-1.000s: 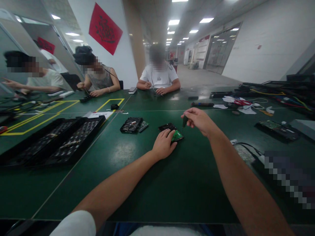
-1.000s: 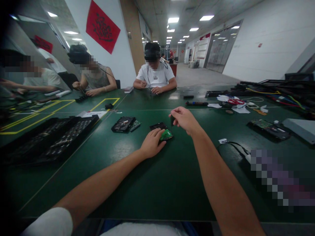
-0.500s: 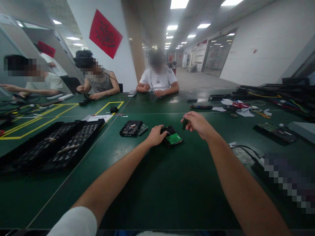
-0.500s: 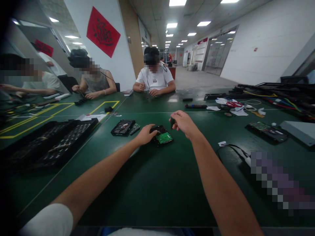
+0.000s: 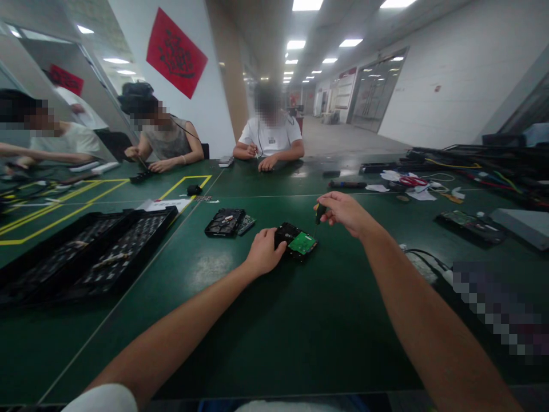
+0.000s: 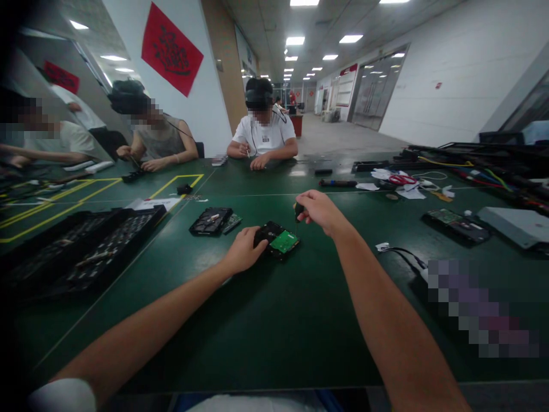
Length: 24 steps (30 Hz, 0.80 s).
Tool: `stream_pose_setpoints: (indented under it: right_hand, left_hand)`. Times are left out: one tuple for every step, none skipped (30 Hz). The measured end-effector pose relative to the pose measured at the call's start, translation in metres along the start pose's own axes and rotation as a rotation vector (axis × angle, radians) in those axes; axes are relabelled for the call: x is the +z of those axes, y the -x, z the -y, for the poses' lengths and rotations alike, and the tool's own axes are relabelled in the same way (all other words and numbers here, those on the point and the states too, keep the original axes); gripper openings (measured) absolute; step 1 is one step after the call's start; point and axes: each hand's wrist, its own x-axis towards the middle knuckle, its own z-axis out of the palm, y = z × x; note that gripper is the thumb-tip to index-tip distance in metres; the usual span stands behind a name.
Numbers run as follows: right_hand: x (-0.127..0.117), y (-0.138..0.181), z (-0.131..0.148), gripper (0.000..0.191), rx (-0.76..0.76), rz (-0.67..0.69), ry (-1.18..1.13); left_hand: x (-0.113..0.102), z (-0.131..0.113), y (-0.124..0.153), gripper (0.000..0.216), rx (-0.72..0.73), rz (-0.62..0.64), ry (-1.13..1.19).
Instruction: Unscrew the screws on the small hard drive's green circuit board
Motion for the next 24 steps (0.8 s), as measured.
stream_pose_setpoints:
  right_hand:
    - [-0.001,-0.001,0.0,0.01,0.008,-0.001,-0.008]
    - [-0.001,-0.002,-0.001,0.01,0.015,0.002,-0.014]
    - [-0.002,-0.003,0.0,0.009,0.019,0.011,-0.018]
    - [-0.002,-0.004,0.0,0.008,0.021,0.017,-0.019]
    - [-0.003,-0.004,0.001,0.008,0.02,0.019,-0.019]
    - [-0.003,-0.004,0.002,0.008,0.02,0.016,-0.021]
    - [-0.003,-0.004,0.003,0.008,0.019,0.011,-0.025]
    - [-0.003,-0.004,0.004,0.008,0.019,0.005,-0.033]
    - [-0.003,-0.003,0.004,0.008,0.019,0.0,-0.047]
    - [-0.003,-0.003,0.005,0.009,0.019,-0.002,-0.063]
    - [-0.003,-0.003,0.005,0.009,0.018,0.002,-0.081]
    - [-0.002,-0.002,0.004,0.009,0.016,0.005,-0.096]
    - [-0.002,-0.002,0.003,0.008,0.014,0.006,-0.102]
    - [-0.002,-0.002,0.003,0.007,0.012,0.007,-0.098]
    - [-0.001,-0.003,0.001,0.007,0.012,0.009,-0.083]
    - [-0.001,-0.003,0.0,0.008,0.014,0.015,-0.063]
    - [-0.001,-0.004,-0.001,0.009,0.015,0.022,-0.042]
    - [-0.002,-0.005,-0.002,0.01,0.015,0.026,-0.026]
    - [-0.002,-0.005,-0.003,0.011,0.016,0.031,-0.019]
    - [-0.002,-0.005,-0.004,0.012,0.017,0.032,-0.019]
    - [-0.002,-0.006,-0.004,0.013,0.018,0.028,-0.024]
    - [-0.002,-0.006,-0.005,0.014,0.021,0.018,-0.029]
    - [-0.001,-0.006,-0.005,0.014,0.024,0.011,-0.036]
    - [-0.001,-0.006,-0.005,0.014,0.027,0.006,-0.042]
  left_hand:
    - [0.0,-0.002,0.008,0.06,0.005,-0.018,-0.022]
    - [-0.001,-0.005,0.016,0.061,0.016,-0.027,-0.041]
    - [-0.001,-0.007,0.024,0.062,0.034,-0.024,-0.06]
    - [-0.002,-0.01,0.031,0.063,0.054,-0.016,-0.081]
    - [-0.003,-0.012,0.038,0.066,0.067,-0.006,-0.099]
    - [-0.005,-0.015,0.045,0.067,0.079,0.005,-0.114]
    - [-0.006,-0.016,0.05,0.068,0.089,0.015,-0.126]
    - [-0.008,-0.017,0.053,0.07,0.096,0.023,-0.133]
    - [-0.011,-0.017,0.054,0.073,0.103,0.034,-0.132]
    - [-0.013,-0.016,0.052,0.078,0.11,0.045,-0.122]
    - [-0.015,-0.013,0.049,0.085,0.122,0.058,-0.111]
    - [-0.017,-0.01,0.043,0.091,0.143,0.076,-0.101]
    - [-0.019,-0.005,0.036,0.097,0.172,0.096,-0.088]
    - [-0.021,0.0,0.028,0.101,0.216,0.131,-0.068]
    - [-0.023,0.006,0.02,0.104,0.271,0.185,-0.036]
    - [-0.024,0.011,0.013,0.105,0.31,0.236,0.005]
    - [-0.024,0.015,0.006,0.106,0.33,0.266,0.035]
    - [-0.024,0.018,0.002,0.107,0.335,0.269,0.051]
    - [-0.024,0.019,-0.001,0.109,0.332,0.265,0.057]
    - [-0.023,0.018,-0.002,0.11,0.321,0.256,0.054]
    - [-0.022,0.016,-0.001,0.111,0.306,0.243,0.042]
    - [-0.02,0.012,0.003,0.112,0.29,0.228,0.025]
    - [-0.017,0.006,0.008,0.111,0.269,0.209,0.004]
    - [-0.014,0.0,0.014,0.109,0.244,0.188,-0.024]
